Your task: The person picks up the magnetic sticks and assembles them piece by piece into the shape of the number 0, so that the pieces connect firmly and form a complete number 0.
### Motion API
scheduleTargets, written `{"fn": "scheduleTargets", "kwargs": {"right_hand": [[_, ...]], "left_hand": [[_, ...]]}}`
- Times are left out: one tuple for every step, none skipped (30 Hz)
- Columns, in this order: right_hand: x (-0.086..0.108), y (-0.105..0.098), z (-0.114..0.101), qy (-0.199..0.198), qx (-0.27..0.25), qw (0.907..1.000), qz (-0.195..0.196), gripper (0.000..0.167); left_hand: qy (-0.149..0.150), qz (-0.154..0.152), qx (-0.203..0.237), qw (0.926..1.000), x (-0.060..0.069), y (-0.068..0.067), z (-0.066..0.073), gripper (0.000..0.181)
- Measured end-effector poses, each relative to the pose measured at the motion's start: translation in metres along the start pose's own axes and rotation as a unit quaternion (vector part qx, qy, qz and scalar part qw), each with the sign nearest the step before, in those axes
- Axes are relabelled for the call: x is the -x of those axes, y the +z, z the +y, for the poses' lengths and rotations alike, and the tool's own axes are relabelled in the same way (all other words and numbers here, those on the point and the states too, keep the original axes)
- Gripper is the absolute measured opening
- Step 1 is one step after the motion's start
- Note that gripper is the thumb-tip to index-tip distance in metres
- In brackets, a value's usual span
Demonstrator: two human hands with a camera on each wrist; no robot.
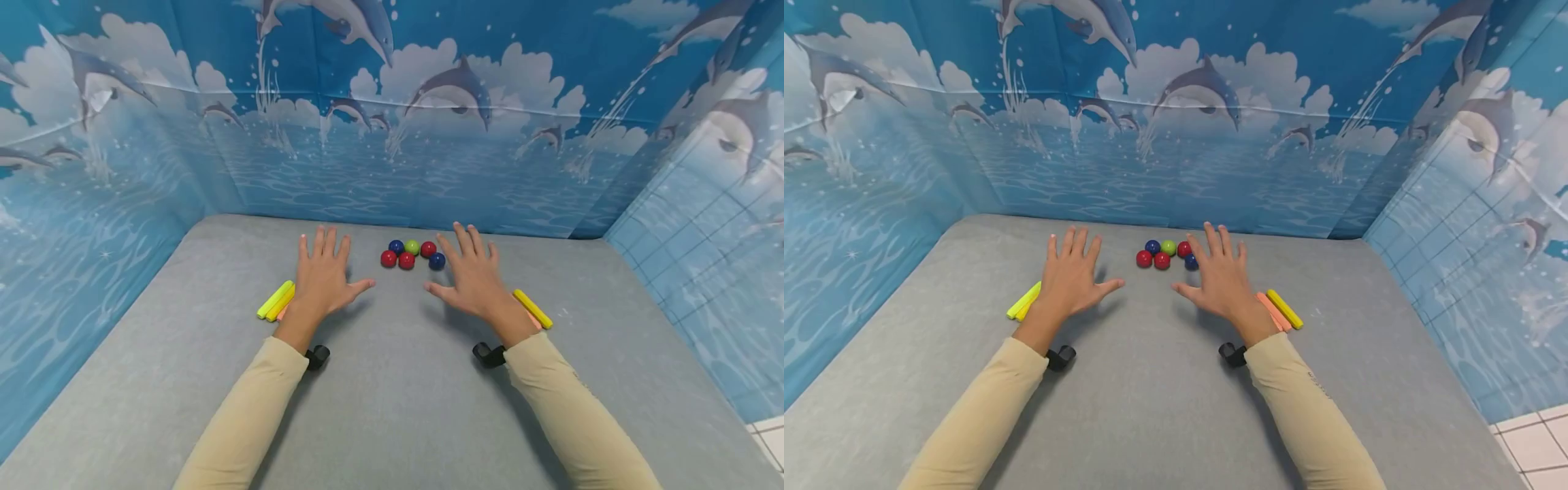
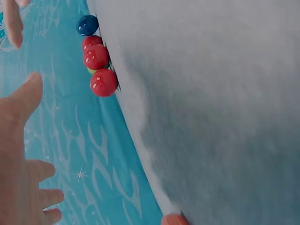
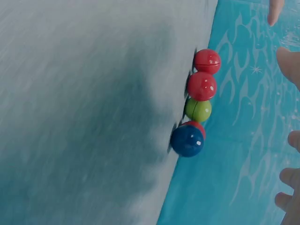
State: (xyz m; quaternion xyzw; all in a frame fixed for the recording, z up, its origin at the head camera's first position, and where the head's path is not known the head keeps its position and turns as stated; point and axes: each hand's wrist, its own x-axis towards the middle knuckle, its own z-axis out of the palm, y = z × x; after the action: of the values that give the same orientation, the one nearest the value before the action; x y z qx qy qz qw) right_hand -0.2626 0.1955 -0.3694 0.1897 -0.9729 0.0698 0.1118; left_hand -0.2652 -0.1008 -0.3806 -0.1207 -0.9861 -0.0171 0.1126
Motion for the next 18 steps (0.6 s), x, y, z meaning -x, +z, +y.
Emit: {"fn": "scheduleTargets", "kwargs": {"right_hand": [[0.002, -0.001, 0.001, -0.001, 0.002, 1.0, -0.004, 0.093], [0.005, -0.001, 0.003, -0.001, 0.007, 0.9999, -0.008, 0.092], [0.009, -0.001, 0.005, -0.005, 0.014, 0.9998, -0.014, 0.089], [0.013, -0.002, 0.008, -0.008, 0.018, 0.9996, -0.022, 0.086], [0.018, -0.003, 0.011, -0.012, 0.019, 0.9993, -0.029, 0.082], [0.024, -0.004, 0.014, -0.018, 0.021, 0.999, -0.034, 0.076], [0.03, -0.006, 0.017, -0.024, 0.018, 0.9988, -0.039, 0.071], [0.036, -0.007, 0.02, -0.031, 0.013, 0.9986, -0.042, 0.066], [0.042, -0.009, 0.023, -0.039, 0.003, 0.9983, -0.044, 0.061], [0.047, -0.011, 0.026, -0.047, -0.01, 0.9979, -0.043, 0.057], [0.052, -0.013, 0.029, -0.054, -0.022, 0.9974, -0.041, 0.053], [0.056, -0.015, 0.033, -0.062, -0.031, 0.9969, -0.038, 0.05], [0.059, -0.016, 0.036, -0.067, -0.039, 0.9963, -0.036, 0.048], [0.062, -0.017, 0.039, -0.07, -0.049, 0.9957, -0.034, 0.045], [0.065, -0.018, 0.042, -0.071, -0.058, 0.9952, -0.032, 0.044], [0.067, -0.019, 0.046, -0.069, -0.066, 0.9949, -0.032, 0.042], [0.07, -0.02, 0.048, -0.065, -0.073, 0.9947, -0.033, 0.041], [0.073, -0.02, 0.052, -0.06, -0.079, 0.9944, -0.034, 0.04]], "left_hand": [[0.004, 0.001, 0.004, 1.0, 0.002, -0.001, -0.002, 0.101], [0.009, 0.001, 0.01, 0.9999, 0.004, -0.002, -0.005, 0.098], [0.015, 0.0, 0.013, 0.9998, 0.007, -0.003, -0.008, 0.096], [0.021, -0.001, 0.015, 0.9997, 0.01, -0.004, -0.012, 0.092], [0.026, -0.002, 0.018, 0.9995, 0.013, -0.005, -0.017, 0.089], [0.032, -0.002, 0.018, 0.9993, 0.017, -0.007, -0.021, 0.085], [0.037, -0.002, 0.018, 0.9991, 0.021, -0.008, -0.026, 0.081], [0.041, -0.001, 0.018, 0.999, 0.025, -0.01, -0.032, 0.077], [0.044, 0.001, 0.017, 0.9989, 0.029, -0.011, -0.037, 0.072], [0.047, 0.005, 0.015, 0.9988, 0.033, -0.012, -0.042, 0.068], [0.05, 0.008, 0.016, 0.9986, 0.036, -0.013, -0.048, 0.063], [0.054, 0.012, 0.014, 0.9983, 0.04, -0.014, -0.053, 0.058], [0.058, 0.015, 0.01, 0.9982, 0.044, -0.014, -0.057, 0.053], [0.058, 0.017, 0.008, 0.9982, 0.047, -0.014, -0.062, 0.049], [0.056, 0.017, 0.006, 0.9982, 0.05, -0.013, -0.065, 0.045], [0.054, 0.016, 0.006, 0.9984, 0.053, -0.013, -0.069, 0.043], [0.052, 0.015, 0.005, 0.9985, 0.055, -0.012, -0.071, 0.04], [0.05, 0.011, 0.005, 0.9987, 0.056, -0.011, -0.073, 0.039]]}}
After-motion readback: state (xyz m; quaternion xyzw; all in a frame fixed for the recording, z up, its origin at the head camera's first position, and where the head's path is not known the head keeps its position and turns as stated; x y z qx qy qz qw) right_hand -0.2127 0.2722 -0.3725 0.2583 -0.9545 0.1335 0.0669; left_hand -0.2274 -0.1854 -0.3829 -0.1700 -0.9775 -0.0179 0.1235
